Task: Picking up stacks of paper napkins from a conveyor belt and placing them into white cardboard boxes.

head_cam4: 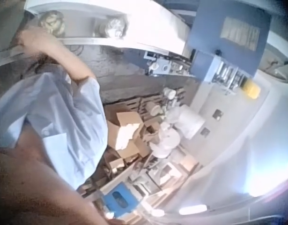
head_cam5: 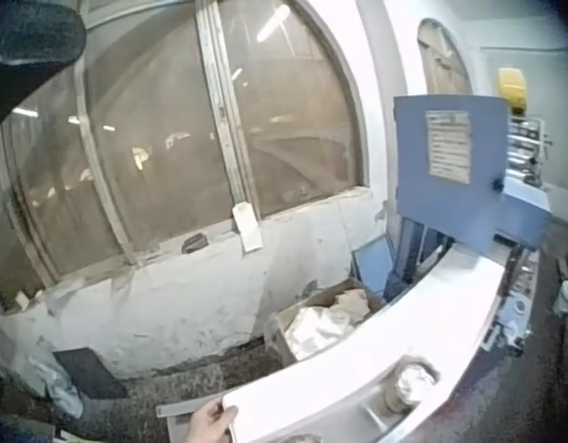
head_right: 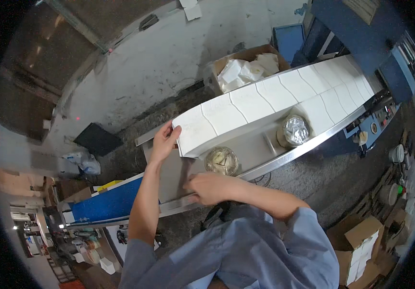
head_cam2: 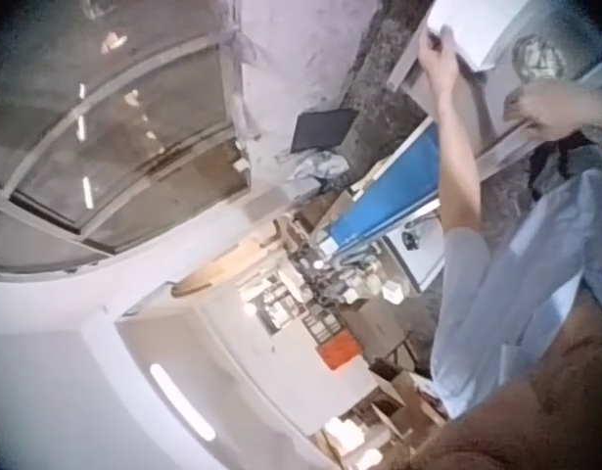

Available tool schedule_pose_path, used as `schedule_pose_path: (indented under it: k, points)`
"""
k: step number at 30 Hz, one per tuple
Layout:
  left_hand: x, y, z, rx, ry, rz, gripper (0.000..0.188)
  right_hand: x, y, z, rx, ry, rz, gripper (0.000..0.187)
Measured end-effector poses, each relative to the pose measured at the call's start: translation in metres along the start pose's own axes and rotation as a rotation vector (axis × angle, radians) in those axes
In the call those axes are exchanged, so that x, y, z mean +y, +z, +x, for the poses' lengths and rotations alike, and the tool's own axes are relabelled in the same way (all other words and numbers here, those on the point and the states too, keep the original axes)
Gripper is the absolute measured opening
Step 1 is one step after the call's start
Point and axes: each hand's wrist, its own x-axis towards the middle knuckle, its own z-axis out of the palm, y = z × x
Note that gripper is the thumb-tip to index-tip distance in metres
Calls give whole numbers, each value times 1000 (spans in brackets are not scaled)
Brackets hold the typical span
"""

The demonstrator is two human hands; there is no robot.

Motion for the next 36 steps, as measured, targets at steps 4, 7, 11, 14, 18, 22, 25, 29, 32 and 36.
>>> schedule_pose_path:
  k: [4,7,11,14,18,22,25,29,32,36]
  points:
    - [2,-12,-4,-27,-46,20,53,22,2,54,-79,170,-152,37]
    - [-3,-12,-3,-29,-81,-20,52,16,-12,46,-76,217,-236,41]
    - [-9,-8,6,-23,-21,137,73,20,-5,13,132,-7,-92,42]
    - [28,23,7,65,-74,411,95,20,-19,-12,237,-51,-11,44]
    - [59,58,20,59,-188,719,110,28,-32,-35,251,27,95,45]
    - [59,72,29,14,-192,811,108,36,-42,-55,356,20,137,45]
    - [51,69,35,2,-177,800,105,42,-49,-63,516,27,225,42]
    - [55,71,37,-26,-203,779,102,49,-55,-62,579,46,242,39]
    - [59,75,35,-10,-207,760,98,45,-58,-55,577,122,379,35]
    - [73,74,25,34,-220,771,89,44,-56,-41,624,100,456,36]
